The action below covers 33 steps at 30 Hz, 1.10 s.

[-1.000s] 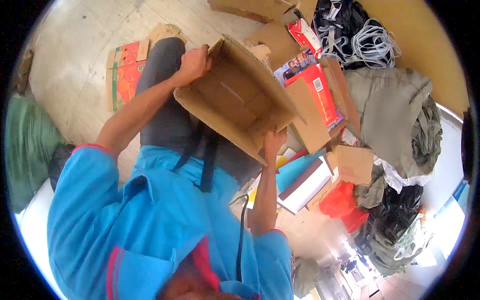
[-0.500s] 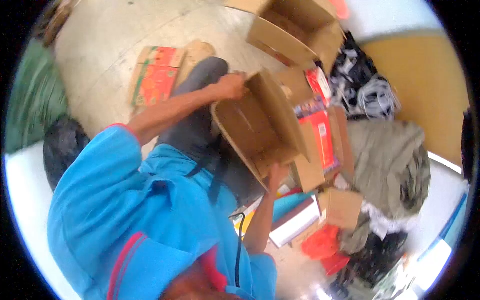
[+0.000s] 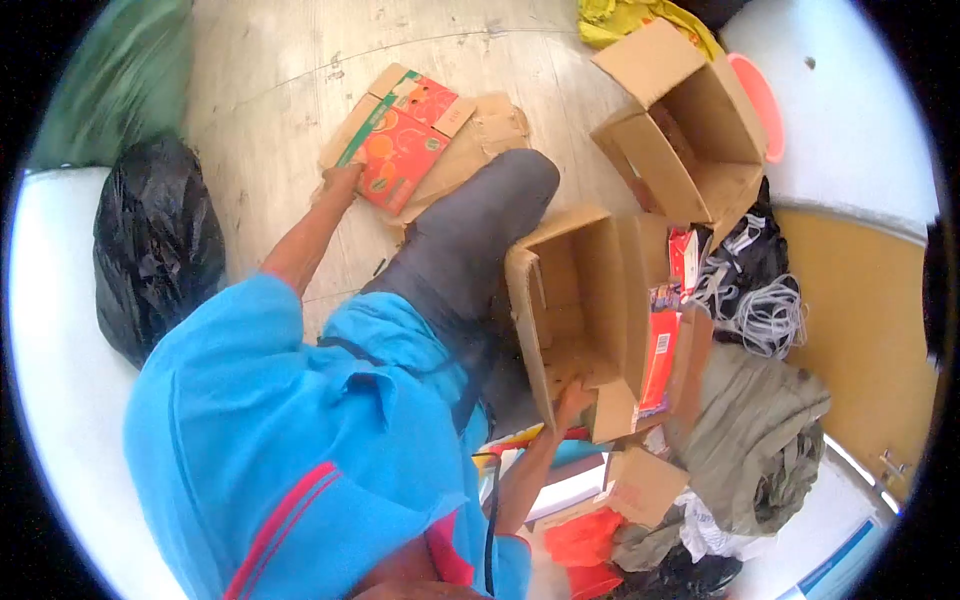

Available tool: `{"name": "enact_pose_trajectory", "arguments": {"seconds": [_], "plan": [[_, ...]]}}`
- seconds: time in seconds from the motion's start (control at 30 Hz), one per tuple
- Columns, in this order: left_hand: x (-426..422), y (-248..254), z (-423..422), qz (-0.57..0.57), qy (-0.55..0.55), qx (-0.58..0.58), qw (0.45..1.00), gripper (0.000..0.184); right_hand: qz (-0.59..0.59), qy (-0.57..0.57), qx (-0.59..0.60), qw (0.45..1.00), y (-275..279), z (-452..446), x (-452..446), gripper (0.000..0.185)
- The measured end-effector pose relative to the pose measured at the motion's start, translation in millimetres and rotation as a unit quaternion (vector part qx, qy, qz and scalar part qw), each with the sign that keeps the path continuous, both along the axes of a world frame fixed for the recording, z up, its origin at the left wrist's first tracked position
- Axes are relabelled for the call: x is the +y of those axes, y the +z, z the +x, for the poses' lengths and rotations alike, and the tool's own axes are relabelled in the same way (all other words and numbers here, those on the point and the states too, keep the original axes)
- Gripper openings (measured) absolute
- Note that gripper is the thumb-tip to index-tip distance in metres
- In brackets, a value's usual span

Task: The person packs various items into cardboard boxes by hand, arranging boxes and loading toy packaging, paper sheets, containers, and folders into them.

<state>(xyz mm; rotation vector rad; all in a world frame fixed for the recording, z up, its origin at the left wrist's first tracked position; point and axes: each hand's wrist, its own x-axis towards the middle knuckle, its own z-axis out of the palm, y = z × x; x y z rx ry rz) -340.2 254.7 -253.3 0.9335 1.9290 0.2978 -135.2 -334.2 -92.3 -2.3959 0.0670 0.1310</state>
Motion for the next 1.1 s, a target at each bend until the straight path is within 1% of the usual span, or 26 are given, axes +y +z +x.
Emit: {"name": "enact_pose_trajectory", "arguments": {"seconds": [0.03,0.07,0.1,0.13,0.17,0.2,0.23,0.27,0.3,0.37,0.4,0.47,0.5,0.53,0.57,0.63,0.67,0.73,0.77,0.83,0.87,0.93,0.97,1.0,1.07,1.1], "plan": [[10.8,-19.6,-7.0,-0.003,0.006,0.001,1.0,0.059,-0.007,0.019,0.001,1.0,-8.7,0.6,-15.9,0.038],[20.8,-56.1,-26.9,-0.045,-0.005,0.059,0.997,0.061,-0.014,0.039,0.001,0.999,-16.4,0.7,-31.4,0.038],[20.4,-59.0,-31.5,-0.064,-0.01,0.083,0.994,0.062,-0.233,0.212,-0.111,0.943,-20.8,9.0,-51.4,0.039],[17.4,-45.2,-31.2,-0.082,-0.014,0.106,0.991,0.063,-0.333,0.289,-0.161,0.883,-22.3,14.0,-41.1,0.039],[7.7,-30.1,-35.3,-0.078,-0.006,-0.066,0.995,0.062,-0.421,0.351,-0.227,0.805,-24.2,19.1,-31.1,0.039],[-5.1,-0.8,-35.8,-0.098,0.017,-0.237,0.966,0.061,-0.165,0.15,-0.094,0.97,-4.3,10.9,-4.9,0.039],[-12.5,20.7,-29.7,-0.101,0.032,-0.299,0.948,0.057,0.115,-0.074,0.052,0.989,15.6,1.0,15.2,0.04],[-15.3,35.5,-23.4,-0.082,0.047,-0.313,0.945,0.054,0.112,-0.074,0.054,0.989,27.2,-5.8,18.5,0.04],[-18.7,49.0,-21.0,-0.065,0.056,-0.32,0.943,0.051,-0.007,0.01,0.036,0.999,38.4,-12.6,16.4,0.04],[-16.9,75.1,-16.2,-0.027,0.065,-0.33,0.941,0.045,-0.118,0.094,0.016,0.988,38.1,-16.3,15.0,0.04],[-16.2,87.1,-14.0,-0.009,0.067,-0.333,0.941,0.042,-0.083,0.078,0.022,0.993,33.1,-16.1,9.7,0.041],[-6.4,106.3,-10.9,0.025,0.064,-0.328,0.942,0.036,-0.05,0.059,0.026,0.997,19.2,-9.1,-1.4,0.041],[2.7,116.7,-9.6,0.051,0.054,-0.33,0.941,0.033,0.078,-0.007,0.039,0.996,5.3,0.2,0.5,0.042],[18.1,117.6,-15.0,0.061,0.026,-0.328,0.942,0.034,0.202,-0.071,0.054,0.975,2.1,5.2,3.9,0.043],[33.4,118.8,-20.5,0.072,-0.001,-0.326,0.943,0.035,0.202,-0.072,0.053,0.975,2.6,6.6,1.7,0.043],[58.2,137.4,-21.0,0.188,-0.014,-0.368,0.911,0.036,0.163,-0.117,0.103,0.974,13.7,3.4,10.8,0.045],[59.0,174.2,-13.6,0.199,-0.007,-0.319,0.927,0.036,0.163,-0.117,0.104,0.974,14.9,1.7,11.6,0.045],[86.0,181.2,-26.6,0.231,0.003,-0.356,0.905,0.035,0.194,-0.1,0.049,0.975,12.7,-1.6,14.5,0.046],[101.0,177.0,-34.7,0.235,0.001,-0.356,0.904,0.035,0.197,-0.1,0.05,0.974,11.5,-1.2,14.4,0.046],[120.2,152.5,-50.1,0.18,0.009,-0.412,0.893,0.035,0.083,-0.098,0.051,0.99,5.2,3.3,5.7,0.048],[117.6,136.6,-54.2,0.183,0.009,-0.41,0.893,0.035,0.086,-0.097,0.053,0.99,-2.7,4.6,-0.7,0.048],[107.4,94.9,-57.7,0.17,-0.001,-0.359,0.918,0.034,0.142,-0.065,0.019,0.988,-17.3,7.5,-11.0,0.049],[87.1,85.0,-59.8,0.146,-0.113,-0.261,0.947,0.037,0.142,-0.064,0.019,0.988,-12.5,6.0,-6.7,0.049],[70.6,64.5,-58.9,0.09,-0.121,-0.215,0.965,0.05,0.162,-0.073,0.025,0.984,-0.6,1.9,2.0,0.048],[28.5,22.4,-49.4,-0.062,-0.044,-0.175,0.982,0.077,0.18,-0.082,0.029,0.98,13.3,-4.5,10.2,0.046],[7.5,9.4,-40.1,-0.095,-0.037,-0.143,0.985,0.09,0.068,0.004,-0.013,0.998,16.5,-6.4,9.1,0.044]]}}
